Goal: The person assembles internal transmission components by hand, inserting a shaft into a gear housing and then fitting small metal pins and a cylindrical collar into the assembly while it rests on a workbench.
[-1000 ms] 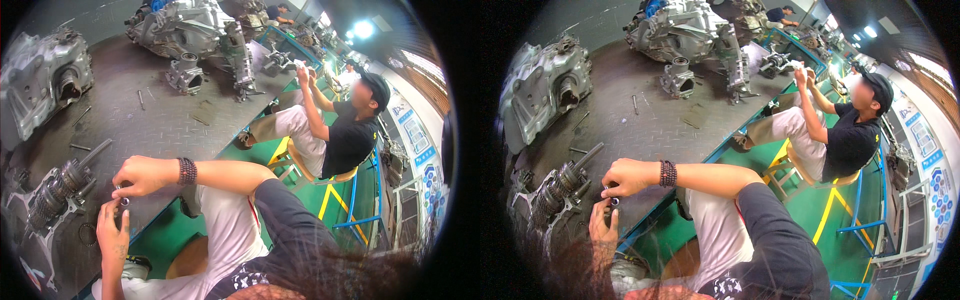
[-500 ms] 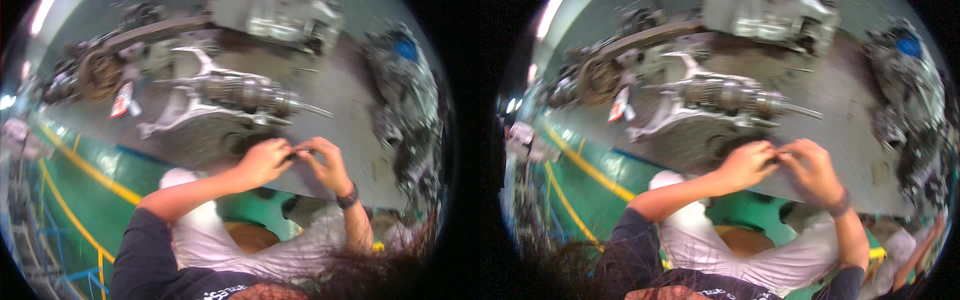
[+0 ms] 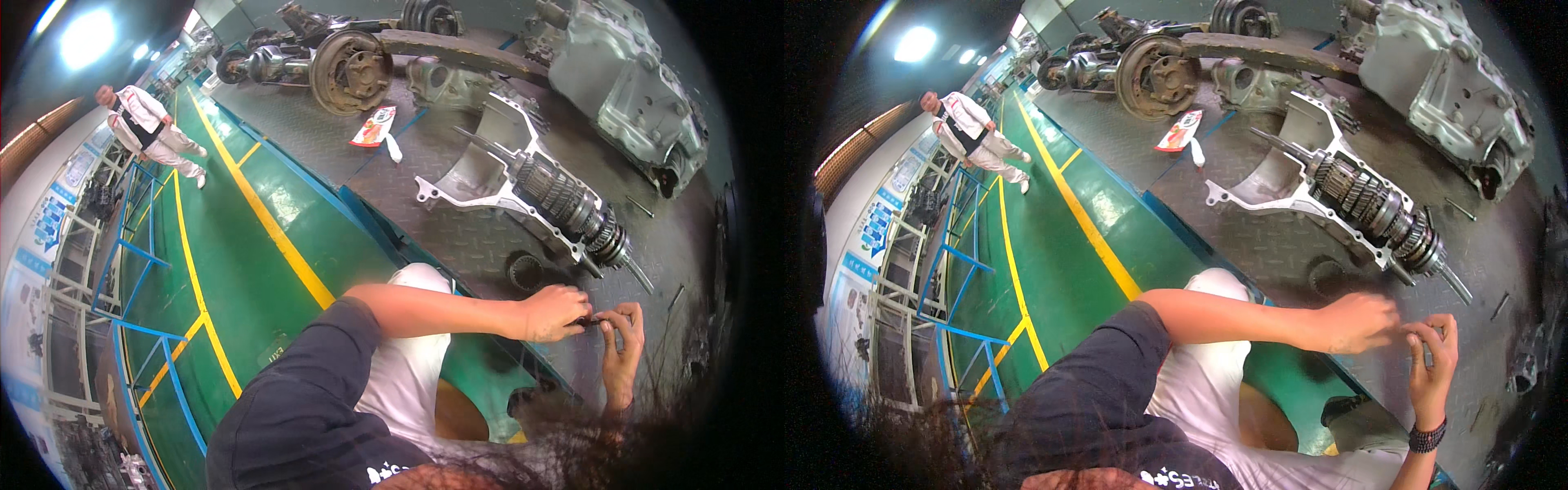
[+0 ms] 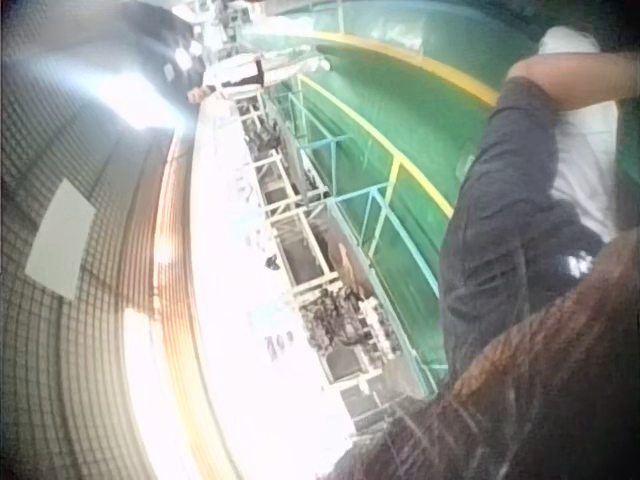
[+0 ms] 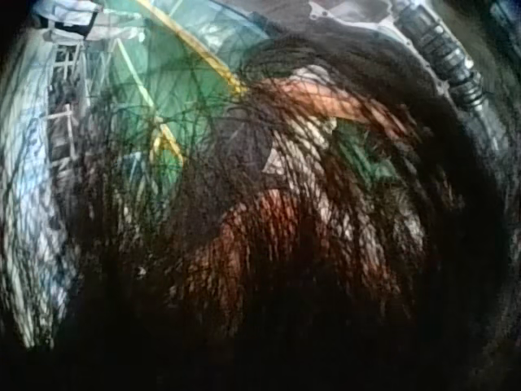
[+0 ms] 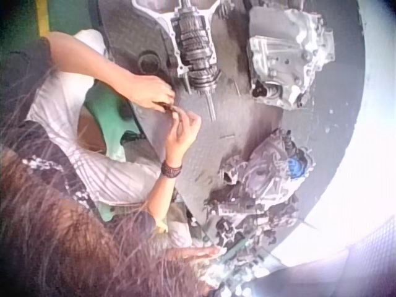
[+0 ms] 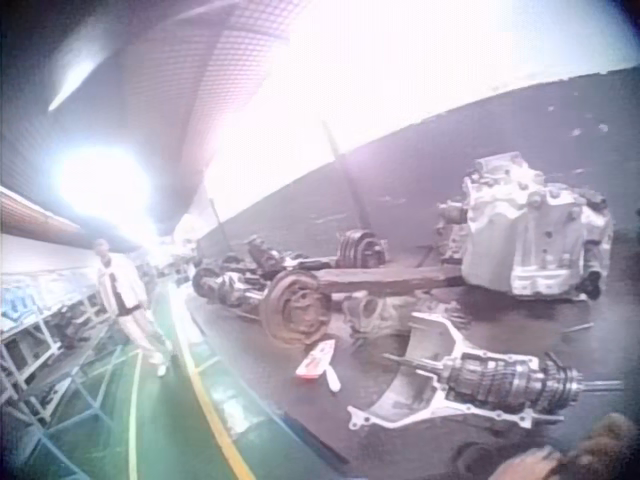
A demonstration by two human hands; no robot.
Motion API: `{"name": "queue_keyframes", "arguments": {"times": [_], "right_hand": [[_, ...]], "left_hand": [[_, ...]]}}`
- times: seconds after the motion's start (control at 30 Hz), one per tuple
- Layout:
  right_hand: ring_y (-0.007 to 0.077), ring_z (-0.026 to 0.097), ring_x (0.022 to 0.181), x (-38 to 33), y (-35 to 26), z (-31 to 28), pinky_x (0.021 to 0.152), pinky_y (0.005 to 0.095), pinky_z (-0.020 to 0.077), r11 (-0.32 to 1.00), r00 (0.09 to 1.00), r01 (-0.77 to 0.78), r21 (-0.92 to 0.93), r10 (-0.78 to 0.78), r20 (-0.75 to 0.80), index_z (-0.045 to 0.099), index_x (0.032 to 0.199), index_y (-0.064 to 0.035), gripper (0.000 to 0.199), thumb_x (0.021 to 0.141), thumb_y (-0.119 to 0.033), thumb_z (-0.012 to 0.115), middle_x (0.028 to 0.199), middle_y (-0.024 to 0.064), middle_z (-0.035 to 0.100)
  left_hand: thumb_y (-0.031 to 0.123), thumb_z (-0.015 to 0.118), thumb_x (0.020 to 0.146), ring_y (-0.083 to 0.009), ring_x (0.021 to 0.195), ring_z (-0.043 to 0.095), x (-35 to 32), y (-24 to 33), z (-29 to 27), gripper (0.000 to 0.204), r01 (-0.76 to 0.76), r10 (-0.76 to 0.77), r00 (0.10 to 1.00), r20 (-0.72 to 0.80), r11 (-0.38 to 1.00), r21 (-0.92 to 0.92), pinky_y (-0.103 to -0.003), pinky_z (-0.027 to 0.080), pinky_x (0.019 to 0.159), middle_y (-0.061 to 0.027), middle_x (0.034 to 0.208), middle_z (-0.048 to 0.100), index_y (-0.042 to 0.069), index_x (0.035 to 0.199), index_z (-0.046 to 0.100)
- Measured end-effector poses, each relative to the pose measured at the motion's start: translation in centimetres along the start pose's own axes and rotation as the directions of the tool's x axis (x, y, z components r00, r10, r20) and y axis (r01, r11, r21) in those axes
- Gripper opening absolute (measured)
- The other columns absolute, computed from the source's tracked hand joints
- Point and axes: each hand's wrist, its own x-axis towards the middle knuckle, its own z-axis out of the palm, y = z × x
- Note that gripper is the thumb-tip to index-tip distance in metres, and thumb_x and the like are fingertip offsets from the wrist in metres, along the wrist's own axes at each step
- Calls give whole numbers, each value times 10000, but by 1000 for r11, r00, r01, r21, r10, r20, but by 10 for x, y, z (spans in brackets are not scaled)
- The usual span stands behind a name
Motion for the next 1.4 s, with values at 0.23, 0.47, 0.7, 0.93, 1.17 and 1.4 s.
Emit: {"name": "queue_keyframes", "arguments": {"times": [0.23, 0.47, 0.7, 0.93, 1.17, 1.4], "right_hand": [[251, 581, 870, -6, 5, 3, 792, 350, 484, 995, 997, -53, 84, 58, -57, 723, 945, 20, 136, 847, -25, 805, 952, 105, 556], [255, 578, 858, -8, 3, 7, 792, 361, 485, 998, 988, -53, 37, 58, -142, 728, 915, 14, 144, 815, -25, 822, 914, 102, 554], [271, 596, 898, -8, 1, 1, 811, 353, 493, 997, 996, -61, 46, 64, -62, 704, 965, 37, 90, 892, 6, 748, 990, 128, 566], [271, 601, 903, -8, 8, 11, 811, 347, 494, 982, 993, -89, 169, 100, -57, 692, 968, 41, 73, 912, 12, 727, 1005, 139, 577], [264, 588, 883, -10, 6, -1, 808, 359, 487, 996, 991, -65, 62, 72, -117, 692, 934, 14, 86, 880, 6, 759, 935, 113, 571], [261, 591, 880, -4, 3, -1, 810, 352, 490, 996, 987, -76, 52, 82, -140, 692, 970, 16, 74, 908, 9, 732, 952, 124, 581]], "left_hand": [[280, 766, 877, -361, 1031, 680, 4, 2, 9, 302, 8, -8, 1000, -2, 1000, -17, -503, 549, 878, -143, 1036, 674, 58, 1078, 724], [300, 780, 861, -357, 1028, 684, 4, 8, 5, 315, 42, -42, 999, 4, 999, -24, -500, 551, 858, -140, 1019, 677, 57, 1049, 712], [300, 786, 863, -362, 1031, 679, 7, 4, 5, 316, -3, 3, 1000, -18, 1000, -28, -498, 547, 880, -142, 1016, 691, 50, 1043, 714], [205, 766, 876, -387, 1033, 668, 6, 2, -4, 271, 33, -24, 998, 51, 981, -193, -495, 544, 921, -171, 1030, 724, 25, 1078, 748], [204, 754, 888, -385, 1044, 658, 12, 13, -9, 232, -3, -5, 1000, -24, 952, -305, -484, 533, 930, -160, 1026, 702, 25, 1036, 753], [228, 762, 890, -367, 1100, 617, 12, 15, -12, 240, -9, -8, 998, -58, 959, -285, -481, 510, 976, -136, 1054, 685, 43, 1041, 733]]}}
